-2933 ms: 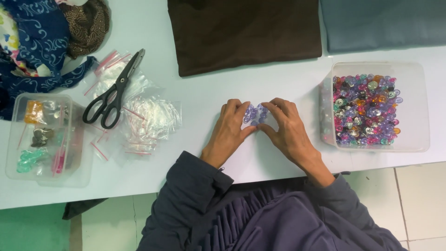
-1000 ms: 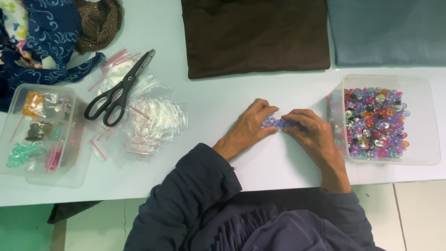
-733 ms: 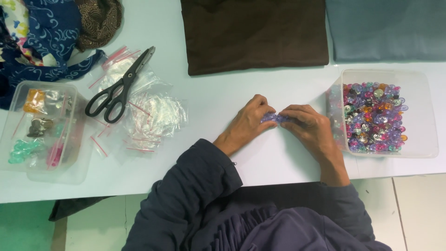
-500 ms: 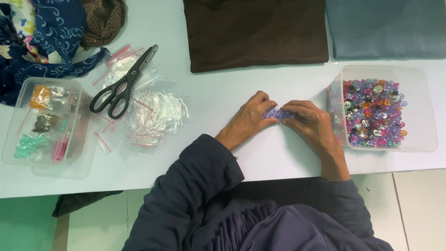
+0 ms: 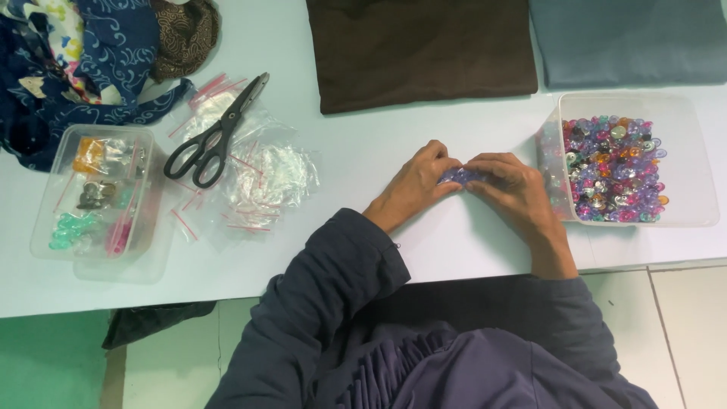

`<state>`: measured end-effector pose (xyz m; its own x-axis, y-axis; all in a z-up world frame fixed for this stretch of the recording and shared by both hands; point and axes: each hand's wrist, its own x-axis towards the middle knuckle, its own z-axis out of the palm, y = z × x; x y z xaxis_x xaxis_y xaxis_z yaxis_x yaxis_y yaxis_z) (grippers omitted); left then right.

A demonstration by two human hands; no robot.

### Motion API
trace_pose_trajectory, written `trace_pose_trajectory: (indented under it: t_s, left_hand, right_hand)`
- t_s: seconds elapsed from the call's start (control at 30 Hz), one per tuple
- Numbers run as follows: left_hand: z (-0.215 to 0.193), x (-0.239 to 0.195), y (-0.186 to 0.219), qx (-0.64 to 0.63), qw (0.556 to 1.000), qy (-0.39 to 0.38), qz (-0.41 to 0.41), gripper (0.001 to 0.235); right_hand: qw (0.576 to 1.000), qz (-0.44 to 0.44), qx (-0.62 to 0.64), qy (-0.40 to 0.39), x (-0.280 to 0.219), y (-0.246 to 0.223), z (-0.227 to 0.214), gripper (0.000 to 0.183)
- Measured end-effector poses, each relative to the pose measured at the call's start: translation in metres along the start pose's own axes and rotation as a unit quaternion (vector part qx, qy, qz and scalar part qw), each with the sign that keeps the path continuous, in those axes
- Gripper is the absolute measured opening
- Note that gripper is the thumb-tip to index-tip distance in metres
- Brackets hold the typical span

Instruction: Sorting colorful buttons from a large container into small individual zip-lock bags and sealing them.

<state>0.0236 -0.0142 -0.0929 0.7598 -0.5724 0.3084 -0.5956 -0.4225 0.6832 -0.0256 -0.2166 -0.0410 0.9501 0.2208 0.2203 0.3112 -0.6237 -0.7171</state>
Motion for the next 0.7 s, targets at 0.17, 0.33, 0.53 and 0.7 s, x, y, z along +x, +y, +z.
trace_pose_trajectory:
  t_s: [0.17, 0.33, 0.53, 0.7]
  left_hand:
    - [0.000, 0.001, -0.001, 0.006, 1.000, -0.012, -0.001, 0.045]
    - [-0.001, 0.001, 0.002, 0.047, 0.998, -0.034, 0.003, 0.046]
    - [-0.006, 0.004, 0.005, 0.039, 0.998, -0.046, 0.000, 0.044]
    - [-0.006, 0.001, 0.004, 0.028, 0.998, -0.054, -0.020, 0.050]
  right_hand:
    - [0.999, 0.027, 0.047, -0.007, 0.001, -0.005, -0.005, 0.029]
    - [0.996, 0.048, 0.073, -0.021, 0.003, -0.003, -0.005, 0.034]
    - [0.996, 0.069, 0.062, -0.016, 0.005, -0.003, -0.005, 0.042]
    - [0.997, 0.053, 0.042, -0.036, 0.004, 0.002, -0.007, 0.042]
